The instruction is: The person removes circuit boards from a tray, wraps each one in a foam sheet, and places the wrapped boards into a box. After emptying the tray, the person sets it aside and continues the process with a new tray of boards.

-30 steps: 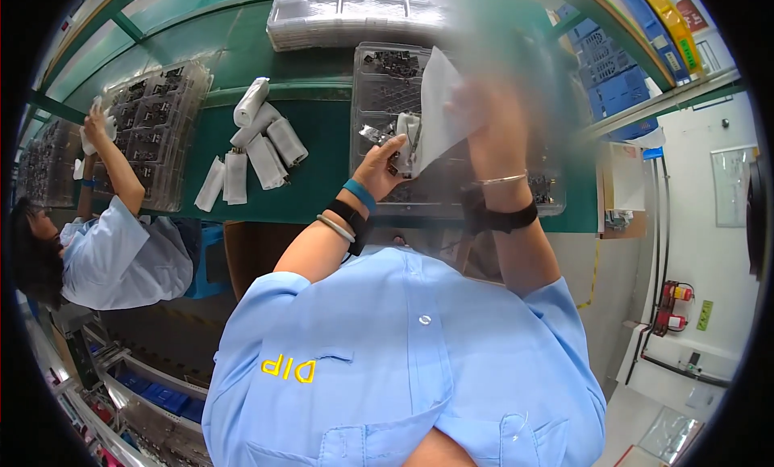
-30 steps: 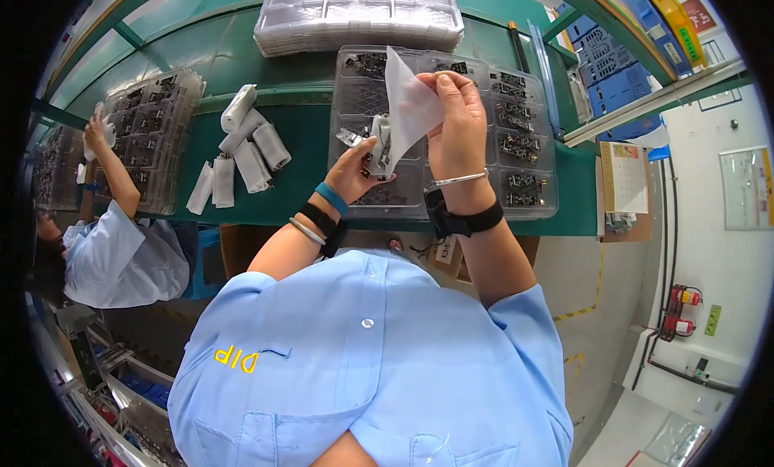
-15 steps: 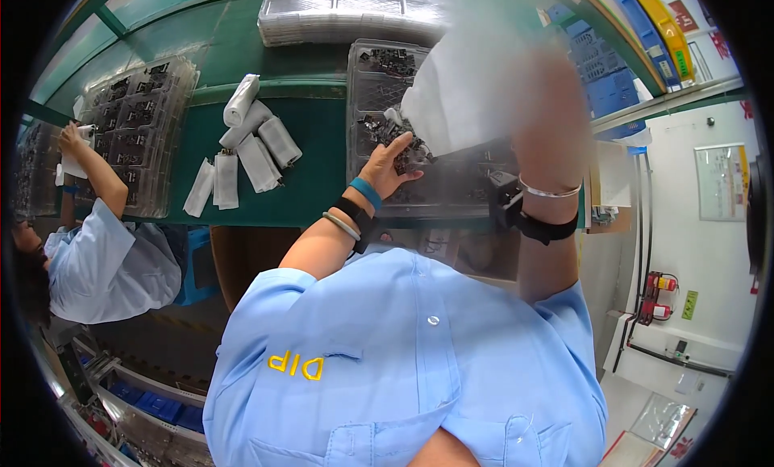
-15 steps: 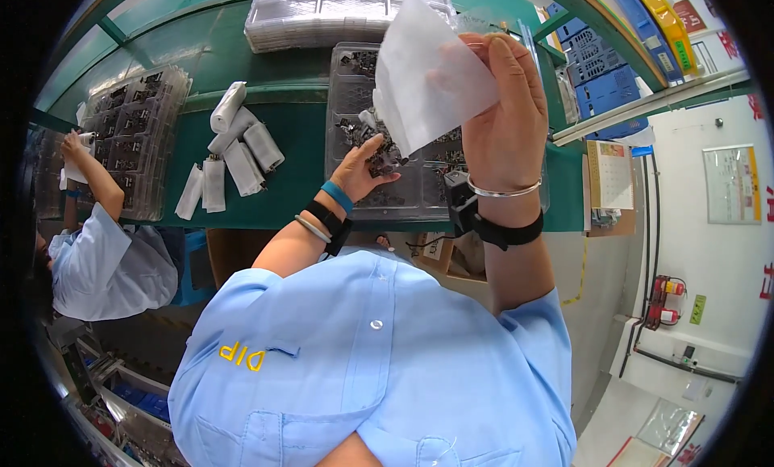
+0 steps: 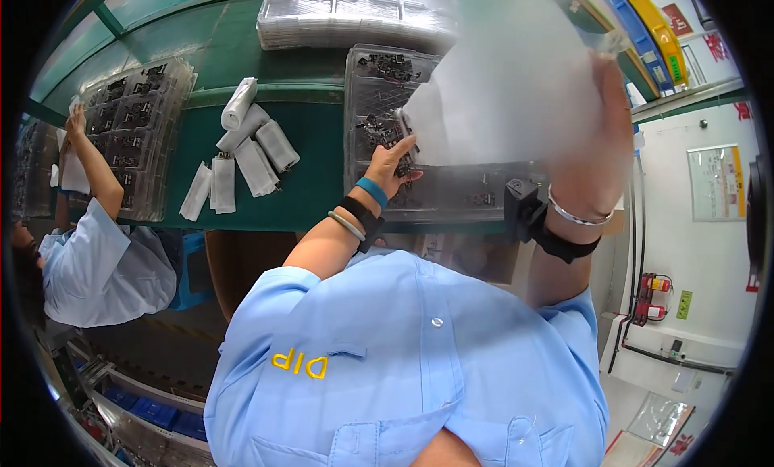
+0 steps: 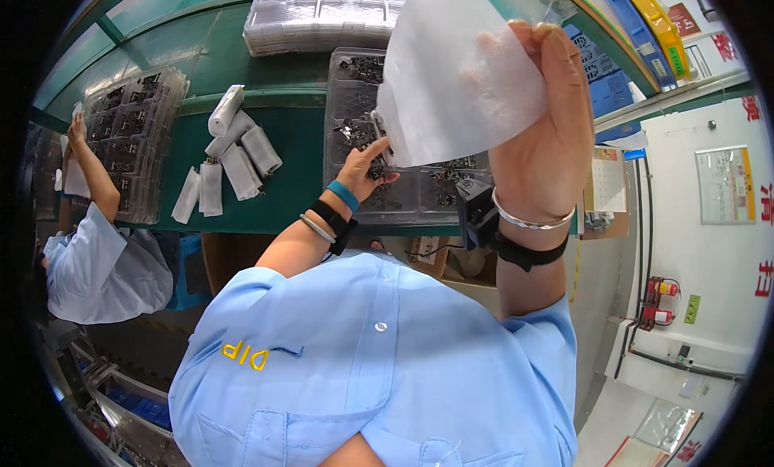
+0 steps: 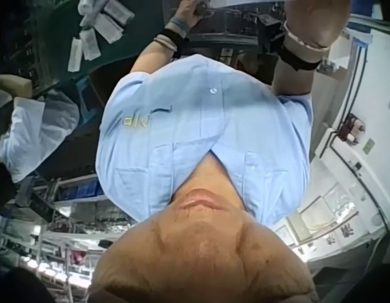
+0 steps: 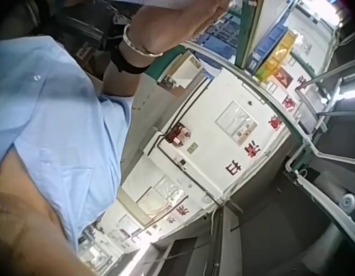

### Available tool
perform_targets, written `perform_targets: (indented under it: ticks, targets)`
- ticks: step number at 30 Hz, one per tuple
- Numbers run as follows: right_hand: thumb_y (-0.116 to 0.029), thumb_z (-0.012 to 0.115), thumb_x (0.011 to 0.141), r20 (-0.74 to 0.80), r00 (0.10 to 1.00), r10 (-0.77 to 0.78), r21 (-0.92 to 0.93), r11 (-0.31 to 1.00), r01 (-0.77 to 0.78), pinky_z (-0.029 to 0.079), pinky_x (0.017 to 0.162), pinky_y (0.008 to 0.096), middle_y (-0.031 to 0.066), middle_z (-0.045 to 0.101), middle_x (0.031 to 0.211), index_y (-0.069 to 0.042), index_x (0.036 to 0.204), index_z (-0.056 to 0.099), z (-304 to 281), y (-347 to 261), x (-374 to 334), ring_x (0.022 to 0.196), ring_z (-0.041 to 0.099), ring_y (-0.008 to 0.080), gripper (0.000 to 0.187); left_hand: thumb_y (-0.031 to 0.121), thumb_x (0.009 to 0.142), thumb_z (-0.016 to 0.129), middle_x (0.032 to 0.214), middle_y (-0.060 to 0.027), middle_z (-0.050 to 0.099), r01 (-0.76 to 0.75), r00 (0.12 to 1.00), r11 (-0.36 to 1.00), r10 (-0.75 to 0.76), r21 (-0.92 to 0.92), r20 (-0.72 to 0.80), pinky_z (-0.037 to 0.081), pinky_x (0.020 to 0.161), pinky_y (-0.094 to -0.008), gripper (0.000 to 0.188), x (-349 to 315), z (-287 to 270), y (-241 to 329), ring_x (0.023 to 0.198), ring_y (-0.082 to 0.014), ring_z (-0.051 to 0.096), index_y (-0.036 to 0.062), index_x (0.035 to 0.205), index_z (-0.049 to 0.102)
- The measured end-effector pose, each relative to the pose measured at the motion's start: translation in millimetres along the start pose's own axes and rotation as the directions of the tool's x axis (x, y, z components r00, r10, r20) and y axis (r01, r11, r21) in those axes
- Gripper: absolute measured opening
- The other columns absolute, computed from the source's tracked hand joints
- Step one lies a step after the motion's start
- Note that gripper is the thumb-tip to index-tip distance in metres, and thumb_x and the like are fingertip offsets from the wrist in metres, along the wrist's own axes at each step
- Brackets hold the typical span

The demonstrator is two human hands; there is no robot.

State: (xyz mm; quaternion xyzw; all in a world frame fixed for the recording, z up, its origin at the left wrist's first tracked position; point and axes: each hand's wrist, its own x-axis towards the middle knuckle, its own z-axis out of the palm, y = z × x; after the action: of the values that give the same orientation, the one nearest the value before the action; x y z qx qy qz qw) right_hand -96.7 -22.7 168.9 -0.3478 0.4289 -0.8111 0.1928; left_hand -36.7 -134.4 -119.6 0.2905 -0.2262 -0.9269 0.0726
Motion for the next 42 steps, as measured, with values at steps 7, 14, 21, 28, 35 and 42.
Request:
perform_targets:
  ticks: [7, 14, 21, 28, 35, 42]
  targets:
    - [-0.022, 0.044, 0.099, 0.024, 0.995, -0.092, -0.051, 0.994, 0.094, 0.05, 0.09, 0.0394, 0.0094, 0.061, 0.115, -0.004, 0.115, 0.057, -4.5, -20.0, 10.7, 0.11, 0.058, 0.0211, 0.027, 0.029, 0.08, 0.072, 0.092, -0.0047, 0.063, 0.033, 0.997, 0.999, -0.032, 0.004, -0.066, 0.056, 0.071, -0.047, 0.032, 4.3, -2.5, -1.1, 0.083, -0.0215, 0.061, 0.0084, 0.102, 0.06]
    - [-0.023, 0.042, 0.1, 0.101, 0.992, -0.077, 0.078, 0.995, 0.069, 0.05, 0.092, 0.0399, 0.0095, 0.06, 0.118, -0.003, 0.116, 0.056, -14.3, -21.5, 21.1, 0.112, 0.056, 0.0215, 0.029, 0.025, 0.079, 0.074, 0.1, -0.0057, 0.057, -0.093, 0.995, 0.996, 0.093, 0.015, 0.035, 0.058, 0.065, -0.0407, 0.038, 5.0, 5.1, -11.3, 0.083, -0.0217, 0.061, 0.0056, 0.106, 0.056]
    - [-0.004, 0.051, 0.094, 0.171, 0.982, -0.082, 0.094, 0.993, 0.066, 0.046, 0.092, 0.0258, 0.0082, 0.058, 0.119, 0.004, 0.124, 0.049, 6.8, -29.2, 20.4, 0.106, 0.056, 0.0174, 0.032, 0.02, 0.08, 0.071, 0.102, -0.0088, 0.055, -0.089, 0.987, 0.989, 0.103, 0.12, -0.12, 0.058, 0.06, -0.0387, 0.035, 0.8, 15.4, -7.2, 0.08, -0.0212, 0.062, 0.0053, 0.106, 0.052]
    - [-0.018, 0.049, 0.096, -0.348, 0.884, -0.313, -0.3, 0.93, 0.211, 0.047, 0.095, 0.0378, 0.011, 0.059, 0.116, 0.0, 0.115, 0.056, -25.2, -59.3, 32.9, 0.107, 0.057, 0.023, 0.027, 0.022, 0.083, 0.065, 0.1, -0.0097, 0.058, -0.07, 0.997, 0.997, 0.07, 0.026, 0.036, 0.058, 0.057, -0.0408, 0.03, -0.1, 5.5, 2.4, 0.081, -0.0238, 0.064, 0.0063, 0.103, 0.051]
    - [-0.019, 0.058, 0.091, -0.183, 0.829, -0.528, -0.767, 0.604, 0.216, 0.044, 0.094, 0.0284, 0.0115, 0.058, 0.117, 0.004, 0.12, 0.052, -48.4, -72.9, 28.7, 0.109, 0.055, 0.0196, 0.038, 0.024, 0.085, 0.063, 0.099, -0.0084, 0.06, -0.006, 0.999, 0.996, 0.001, -0.092, -0.051, 0.058, 0.061, -0.0444, 0.028, 0.8, -3.7, 3.9, 0.082, -0.0262, 0.066, 0.0065, 0.104, 0.051]
    - [-0.022, 0.061, 0.088, -0.379, 0.811, -0.446, -0.52, 0.828, 0.212, 0.041, 0.096, 0.0262, 0.0125, 0.057, 0.12, 0.006, 0.125, 0.048, -24.8, -62.7, 31.5, 0.111, 0.054, 0.0192, 0.048, 0.024, 0.09, 0.056, 0.098, -0.0079, 0.057, -0.195, 0.98, 0.977, 0.198, 0.087, -0.023, 0.055, 0.073, -0.0387, 0.028, 10.7, -3.5, -17.3, 0.087, -0.0237, 0.062, 0.0082, 0.111, 0.048]
